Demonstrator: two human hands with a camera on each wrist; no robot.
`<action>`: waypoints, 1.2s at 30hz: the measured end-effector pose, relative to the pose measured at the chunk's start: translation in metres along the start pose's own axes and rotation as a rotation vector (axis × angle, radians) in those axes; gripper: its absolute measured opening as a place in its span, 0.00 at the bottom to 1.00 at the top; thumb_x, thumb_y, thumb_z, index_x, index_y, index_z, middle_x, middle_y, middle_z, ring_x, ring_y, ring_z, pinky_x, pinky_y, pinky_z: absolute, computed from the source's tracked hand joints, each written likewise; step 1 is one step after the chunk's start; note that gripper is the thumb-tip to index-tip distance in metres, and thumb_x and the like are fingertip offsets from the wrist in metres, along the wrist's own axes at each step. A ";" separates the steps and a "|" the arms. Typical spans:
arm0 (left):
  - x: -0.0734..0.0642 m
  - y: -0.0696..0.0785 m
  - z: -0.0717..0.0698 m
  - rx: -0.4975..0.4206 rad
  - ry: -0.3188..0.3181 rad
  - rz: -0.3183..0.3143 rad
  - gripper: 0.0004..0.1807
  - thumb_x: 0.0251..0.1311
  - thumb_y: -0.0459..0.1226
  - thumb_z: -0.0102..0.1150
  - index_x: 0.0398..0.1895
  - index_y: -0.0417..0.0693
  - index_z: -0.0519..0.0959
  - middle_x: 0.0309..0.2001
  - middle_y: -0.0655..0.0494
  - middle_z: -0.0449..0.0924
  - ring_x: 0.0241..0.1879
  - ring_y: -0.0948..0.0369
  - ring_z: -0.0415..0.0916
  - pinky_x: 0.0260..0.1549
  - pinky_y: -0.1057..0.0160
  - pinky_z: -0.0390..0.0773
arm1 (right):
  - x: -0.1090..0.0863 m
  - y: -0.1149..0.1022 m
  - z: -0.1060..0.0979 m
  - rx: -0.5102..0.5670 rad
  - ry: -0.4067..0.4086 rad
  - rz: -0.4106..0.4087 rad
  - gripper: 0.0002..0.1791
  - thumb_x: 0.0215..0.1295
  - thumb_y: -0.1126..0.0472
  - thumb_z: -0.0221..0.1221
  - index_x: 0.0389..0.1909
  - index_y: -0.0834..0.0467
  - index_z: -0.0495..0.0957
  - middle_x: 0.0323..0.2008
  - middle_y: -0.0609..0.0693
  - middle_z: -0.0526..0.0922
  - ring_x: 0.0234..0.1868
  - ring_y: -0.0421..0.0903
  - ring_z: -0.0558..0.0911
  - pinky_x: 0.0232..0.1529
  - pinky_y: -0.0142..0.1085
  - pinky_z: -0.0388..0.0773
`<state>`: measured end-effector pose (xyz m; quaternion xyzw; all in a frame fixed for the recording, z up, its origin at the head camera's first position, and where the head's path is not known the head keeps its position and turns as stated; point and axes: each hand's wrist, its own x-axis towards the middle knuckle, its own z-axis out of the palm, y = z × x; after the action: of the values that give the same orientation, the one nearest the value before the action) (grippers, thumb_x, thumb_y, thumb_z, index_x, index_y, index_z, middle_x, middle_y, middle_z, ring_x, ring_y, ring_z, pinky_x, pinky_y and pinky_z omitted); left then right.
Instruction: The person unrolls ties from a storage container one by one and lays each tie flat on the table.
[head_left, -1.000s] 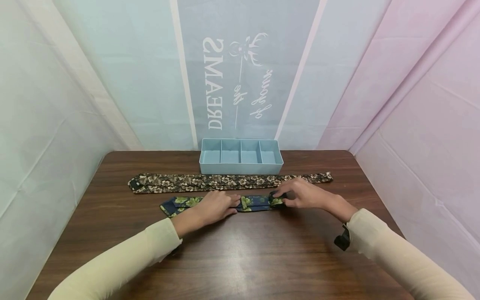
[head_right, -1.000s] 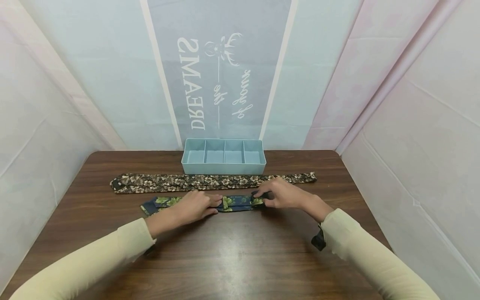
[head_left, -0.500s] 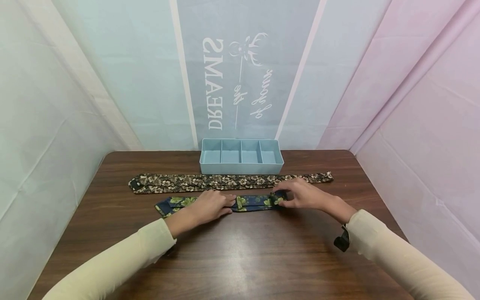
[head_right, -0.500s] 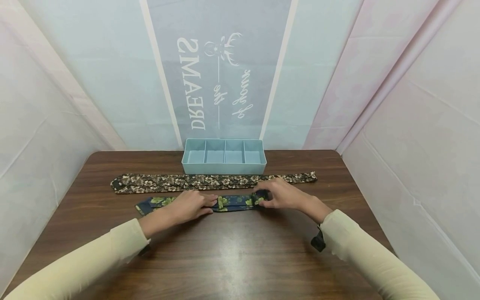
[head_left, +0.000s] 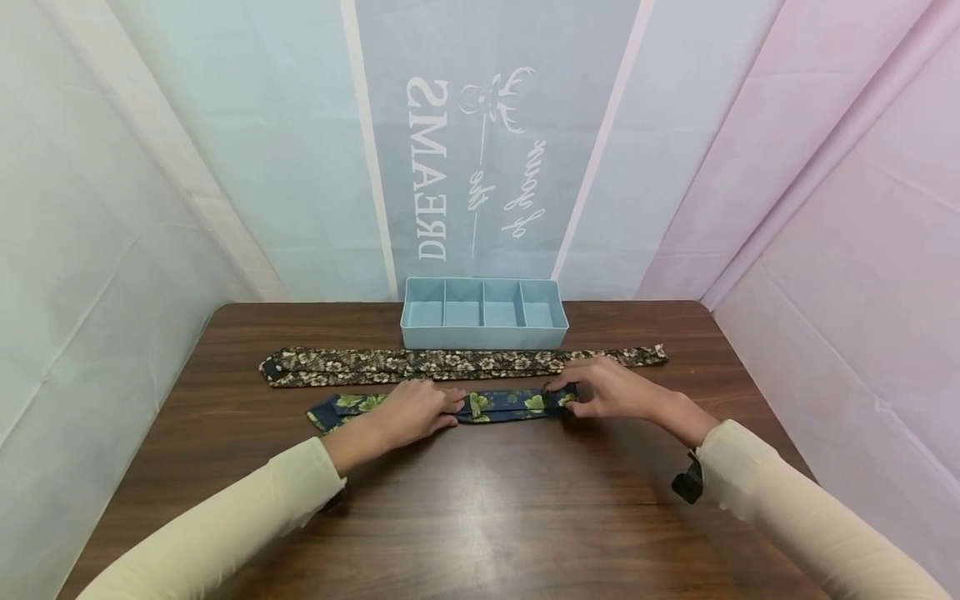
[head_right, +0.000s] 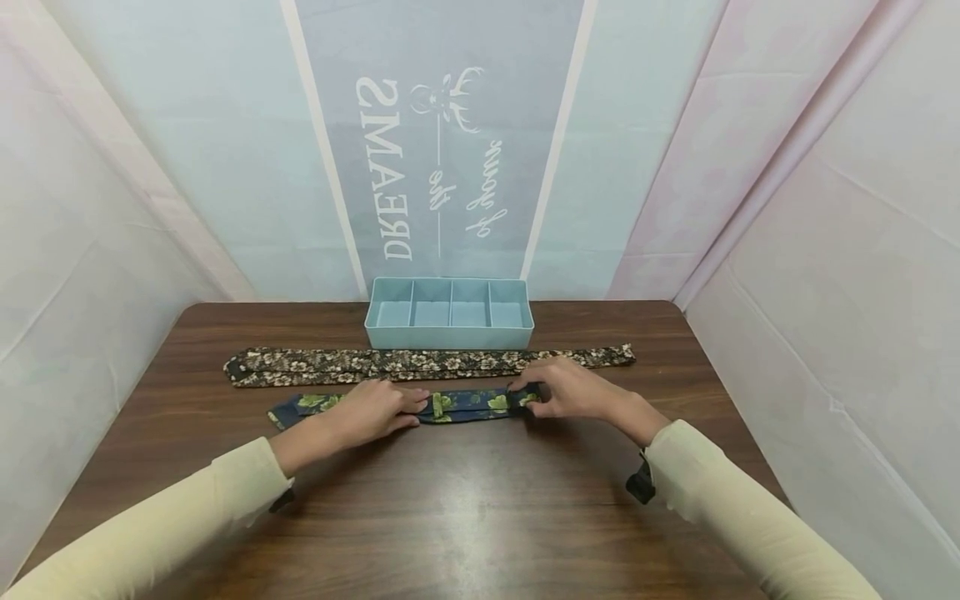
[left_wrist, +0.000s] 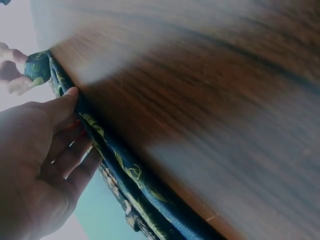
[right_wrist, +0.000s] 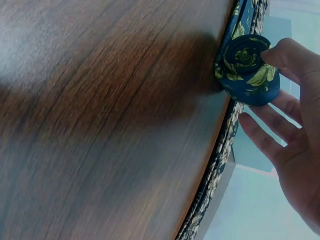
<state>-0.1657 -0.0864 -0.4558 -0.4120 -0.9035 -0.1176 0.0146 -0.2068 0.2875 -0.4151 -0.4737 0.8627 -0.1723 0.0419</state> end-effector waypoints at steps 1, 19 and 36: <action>-0.001 -0.001 0.000 0.005 -0.001 0.000 0.23 0.72 0.43 0.67 0.64 0.42 0.84 0.59 0.50 0.86 0.40 0.50 0.91 0.35 0.55 0.90 | -0.001 0.000 0.000 0.000 -0.005 0.009 0.19 0.61 0.65 0.70 0.54 0.56 0.88 0.51 0.50 0.90 0.29 0.37 0.79 0.37 0.39 0.81; 0.007 0.001 -0.006 -0.012 0.029 -0.073 0.18 0.69 0.51 0.69 0.48 0.47 0.91 0.43 0.53 0.92 0.34 0.55 0.91 0.33 0.54 0.90 | -0.010 0.013 -0.002 0.025 0.036 -0.009 0.21 0.53 0.69 0.73 0.50 0.60 0.84 0.46 0.51 0.90 0.48 0.51 0.89 0.48 0.48 0.89; 0.044 0.026 0.004 -0.020 0.055 -0.034 0.23 0.71 0.48 0.68 0.63 0.47 0.85 0.66 0.50 0.82 0.58 0.49 0.86 0.53 0.51 0.87 | 0.001 0.009 -0.002 0.084 0.024 0.064 0.08 0.68 0.55 0.73 0.42 0.53 0.87 0.41 0.42 0.89 0.40 0.38 0.88 0.41 0.44 0.89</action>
<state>-0.1748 -0.0365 -0.4494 -0.3935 -0.9083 -0.1379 0.0334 -0.2155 0.2915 -0.4161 -0.4416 0.8698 -0.2126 0.0568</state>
